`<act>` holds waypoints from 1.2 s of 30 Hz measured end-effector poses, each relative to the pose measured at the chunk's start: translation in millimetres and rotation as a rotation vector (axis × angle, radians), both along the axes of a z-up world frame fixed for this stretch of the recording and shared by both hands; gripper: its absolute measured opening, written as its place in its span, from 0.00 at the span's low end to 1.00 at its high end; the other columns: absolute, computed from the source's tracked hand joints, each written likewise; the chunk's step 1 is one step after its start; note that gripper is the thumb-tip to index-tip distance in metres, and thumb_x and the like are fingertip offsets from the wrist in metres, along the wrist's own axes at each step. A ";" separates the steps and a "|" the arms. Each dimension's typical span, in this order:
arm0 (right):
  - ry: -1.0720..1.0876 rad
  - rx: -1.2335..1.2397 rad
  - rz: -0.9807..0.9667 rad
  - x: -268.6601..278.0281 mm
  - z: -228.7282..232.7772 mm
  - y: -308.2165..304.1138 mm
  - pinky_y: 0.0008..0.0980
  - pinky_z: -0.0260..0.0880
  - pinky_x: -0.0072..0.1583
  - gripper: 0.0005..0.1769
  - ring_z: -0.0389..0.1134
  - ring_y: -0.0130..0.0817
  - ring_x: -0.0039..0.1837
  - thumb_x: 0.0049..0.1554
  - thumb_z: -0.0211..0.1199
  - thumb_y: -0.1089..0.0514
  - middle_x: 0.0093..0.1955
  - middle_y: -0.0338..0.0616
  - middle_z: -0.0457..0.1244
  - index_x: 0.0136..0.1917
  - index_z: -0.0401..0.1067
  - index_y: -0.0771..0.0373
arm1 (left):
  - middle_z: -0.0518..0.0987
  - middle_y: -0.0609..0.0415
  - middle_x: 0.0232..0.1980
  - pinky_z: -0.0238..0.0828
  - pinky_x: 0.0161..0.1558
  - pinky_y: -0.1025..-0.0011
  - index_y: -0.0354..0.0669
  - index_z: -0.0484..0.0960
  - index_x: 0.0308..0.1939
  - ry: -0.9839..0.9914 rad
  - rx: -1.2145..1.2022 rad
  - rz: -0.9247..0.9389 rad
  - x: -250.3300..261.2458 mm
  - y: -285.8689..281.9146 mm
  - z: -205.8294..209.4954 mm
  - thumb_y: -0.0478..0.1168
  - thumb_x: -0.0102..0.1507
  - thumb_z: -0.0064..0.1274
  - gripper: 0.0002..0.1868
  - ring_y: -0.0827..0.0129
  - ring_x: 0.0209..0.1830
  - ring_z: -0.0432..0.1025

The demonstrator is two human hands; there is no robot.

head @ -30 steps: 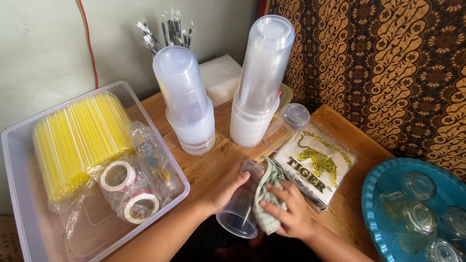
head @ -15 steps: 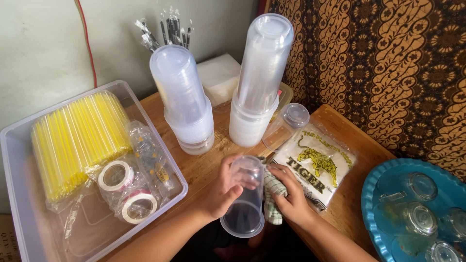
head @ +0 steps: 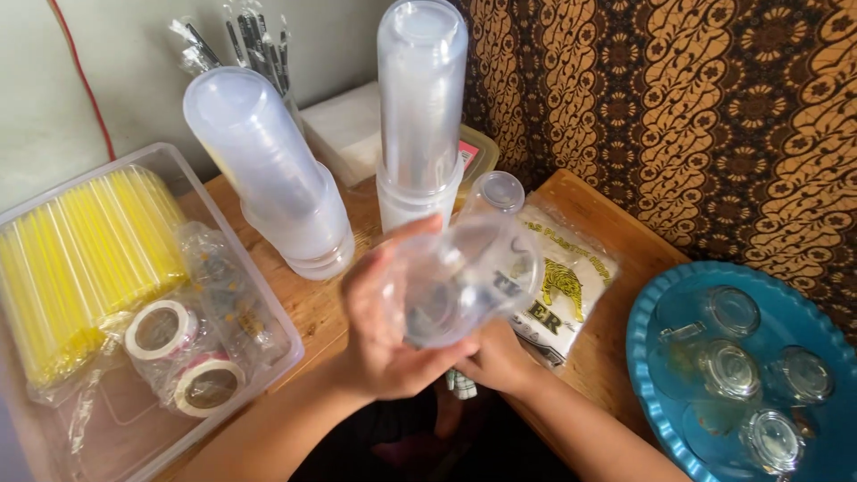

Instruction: Cleaning and stacking plastic cups using a cloth

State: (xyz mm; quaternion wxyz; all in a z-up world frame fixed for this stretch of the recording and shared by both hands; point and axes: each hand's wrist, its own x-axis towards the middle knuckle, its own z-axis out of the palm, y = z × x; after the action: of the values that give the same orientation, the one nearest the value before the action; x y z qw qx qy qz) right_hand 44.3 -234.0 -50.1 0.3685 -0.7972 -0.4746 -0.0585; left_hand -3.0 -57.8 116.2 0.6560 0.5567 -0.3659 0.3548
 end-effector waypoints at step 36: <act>-0.044 -0.019 0.047 -1.5 16.0 2.6 0.51 0.68 0.60 0.34 0.64 0.55 0.70 0.52 0.60 0.55 0.70 0.53 0.59 0.73 0.64 0.53 | 0.64 0.42 0.70 0.63 0.78 0.56 0.40 0.64 0.66 -0.073 0.357 0.736 5.5 57.2 61.3 0.40 0.68 0.59 0.27 0.51 0.75 0.61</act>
State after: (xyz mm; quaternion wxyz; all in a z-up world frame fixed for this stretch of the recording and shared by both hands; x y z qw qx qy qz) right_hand 42.7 -231.4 -34.1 0.3516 -0.7879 -0.5017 -0.0630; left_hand 2.5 -0.6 177.5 0.3648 0.7425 -0.2214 0.5163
